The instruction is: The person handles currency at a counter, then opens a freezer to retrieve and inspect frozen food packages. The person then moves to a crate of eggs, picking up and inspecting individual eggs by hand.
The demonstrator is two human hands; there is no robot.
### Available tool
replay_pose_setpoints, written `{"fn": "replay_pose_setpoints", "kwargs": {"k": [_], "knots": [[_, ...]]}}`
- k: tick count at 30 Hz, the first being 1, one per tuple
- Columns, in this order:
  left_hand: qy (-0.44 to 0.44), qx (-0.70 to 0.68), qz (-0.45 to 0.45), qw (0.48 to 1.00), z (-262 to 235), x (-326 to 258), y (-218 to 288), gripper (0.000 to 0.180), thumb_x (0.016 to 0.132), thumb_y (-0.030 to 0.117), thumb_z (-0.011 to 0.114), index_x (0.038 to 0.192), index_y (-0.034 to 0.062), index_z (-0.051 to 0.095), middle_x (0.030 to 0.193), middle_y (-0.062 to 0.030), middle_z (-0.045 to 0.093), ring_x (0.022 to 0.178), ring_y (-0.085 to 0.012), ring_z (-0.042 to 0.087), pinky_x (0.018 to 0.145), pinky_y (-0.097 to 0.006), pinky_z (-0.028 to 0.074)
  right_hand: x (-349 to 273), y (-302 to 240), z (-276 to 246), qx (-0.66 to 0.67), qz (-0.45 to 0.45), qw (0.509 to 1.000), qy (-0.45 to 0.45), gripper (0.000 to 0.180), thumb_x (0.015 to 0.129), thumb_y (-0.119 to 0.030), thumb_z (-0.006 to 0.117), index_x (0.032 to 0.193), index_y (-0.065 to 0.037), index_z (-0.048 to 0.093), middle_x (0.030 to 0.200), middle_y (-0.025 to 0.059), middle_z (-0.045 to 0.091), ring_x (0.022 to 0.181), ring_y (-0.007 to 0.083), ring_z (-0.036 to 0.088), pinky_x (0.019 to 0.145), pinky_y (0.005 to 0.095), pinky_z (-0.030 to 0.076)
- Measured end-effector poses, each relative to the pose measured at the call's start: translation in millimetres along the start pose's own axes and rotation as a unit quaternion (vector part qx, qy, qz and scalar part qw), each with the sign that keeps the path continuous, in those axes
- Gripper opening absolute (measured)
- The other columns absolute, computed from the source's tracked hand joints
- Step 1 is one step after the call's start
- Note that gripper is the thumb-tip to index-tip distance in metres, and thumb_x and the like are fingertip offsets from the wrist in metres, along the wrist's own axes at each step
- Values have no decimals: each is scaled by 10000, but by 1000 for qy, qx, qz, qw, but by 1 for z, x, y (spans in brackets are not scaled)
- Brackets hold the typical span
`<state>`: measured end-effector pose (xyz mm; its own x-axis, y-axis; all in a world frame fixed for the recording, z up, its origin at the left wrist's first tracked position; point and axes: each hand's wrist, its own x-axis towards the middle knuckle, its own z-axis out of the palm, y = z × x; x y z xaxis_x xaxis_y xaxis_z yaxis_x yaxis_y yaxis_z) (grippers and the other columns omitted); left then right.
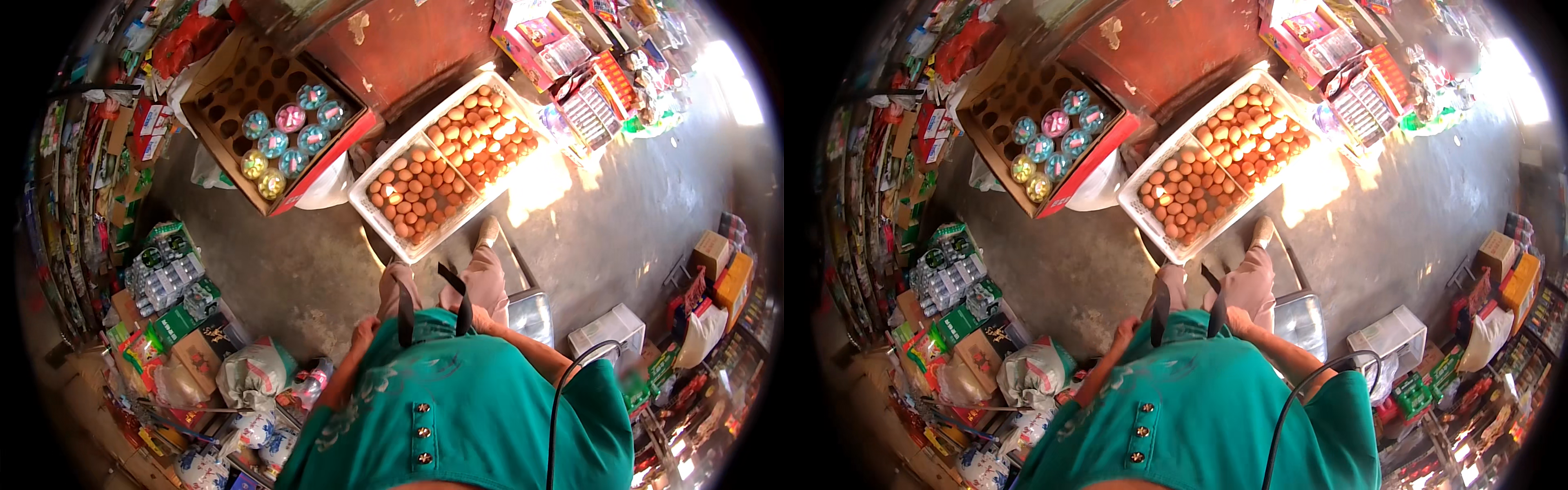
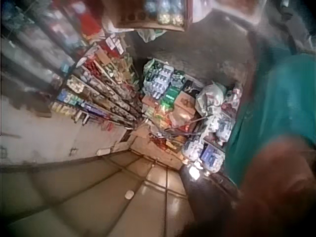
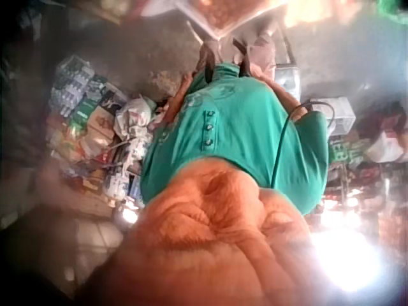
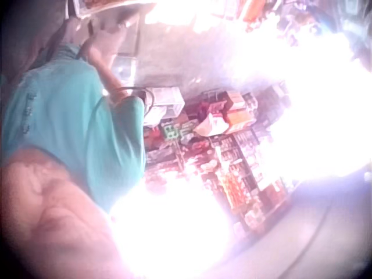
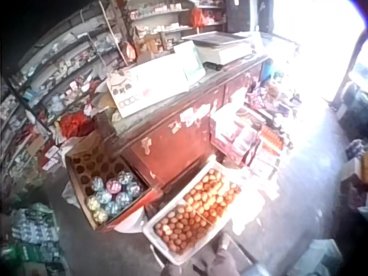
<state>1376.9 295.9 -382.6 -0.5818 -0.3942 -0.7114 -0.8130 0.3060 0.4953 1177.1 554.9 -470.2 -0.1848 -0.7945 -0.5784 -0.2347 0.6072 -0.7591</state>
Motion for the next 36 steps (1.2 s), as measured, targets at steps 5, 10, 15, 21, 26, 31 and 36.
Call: {"fn": "replay_pose_setpoints", "kwargs": {"k": [5, 10, 15, 21, 26, 31, 36], "knots": [[-105, -349, -2, 931, 38, -45, 112, 145, 816, 104, 513, 907, 20, 590, 797, -133, 608, 780, -197, 595, 722, -304, 456, -30, -8, -71, -75, 13, 991, -111, 239, 791, -286, 494, 893, -101, 605, 784, 194, 626, 763, 379, 607, 616, 472, 481], [-127, -383, -28, 915, 123, -28, 95, 185, 817, 130, 485, 928, 17, 579, 835, -171, 607, 817, -251, 605, 728, -319, 449, -34, 85, -52, -65, -23, 989, -127, 276, 830, -313, 433, 1021, -166, 568, 889, 177, 623, 821, 350, 610, 677, 431, 487], [-6, -241, 25, 970, 162, 2, 95, 204, 814, 216, 511, 873, 28, 563, 796, -219, 584, 765, -381, 582, 669, -416, 443, -12, 122, -50, -209, -18, 967, -145, 251, 782, -272, 492, 763, -65, 632, 750, 203, 625, 711, 370, 622, 593, 456, 505], [96, -117, 114, 982, 256, 28, 29, 219, 824, 210, 486, 922, 29, 563, 763, -221, 577, 721, -421, 555, 642, -473, 430, 7, 127, -44, -204, -60, 971, -113, 265, 743, -242, 516, 603, -33, 599, 674, 207, 606, 688, 373, 617, 585, 458, 499], [225, -126, 121, 958, 284, 29, 7, 194, 846, 189, 463, 891, 25, 557, 778, -221, 582, 738, -405, 562, 643, -453, 444, 16, 161, -24, -194, -197, 960, -40, 219, 658, -229, 550, 593, -23, 586, 650, 209, 592, 646, 385, 598, 575, 463, 491], [301, -121, 122, 938, 276, 1, 23, 123, 852, 141, 496, 880, 39, 559, 785, -205, 594, 736, -380, 575, 636, -419, 451, 8, 155, -15, -192, -207, 957, 64, 225, 648, -226, 563, 557, -21, 577, 639, 214, 586, 631, 387, 596, 572, 455, 492], [406, -143, 123, 894, 276, -16, 27, 84, 809, 115, 570, 852, 46, 548, 764, -164, 586, 712, -350, 572, 638, -398, 454, 6, 147, -15, -220, -266, 938, 21, 225, 659, -225, 567, 616, -6, 601, 642, 222, 583, 644, 388, 596, 573, 449, 492]]}}
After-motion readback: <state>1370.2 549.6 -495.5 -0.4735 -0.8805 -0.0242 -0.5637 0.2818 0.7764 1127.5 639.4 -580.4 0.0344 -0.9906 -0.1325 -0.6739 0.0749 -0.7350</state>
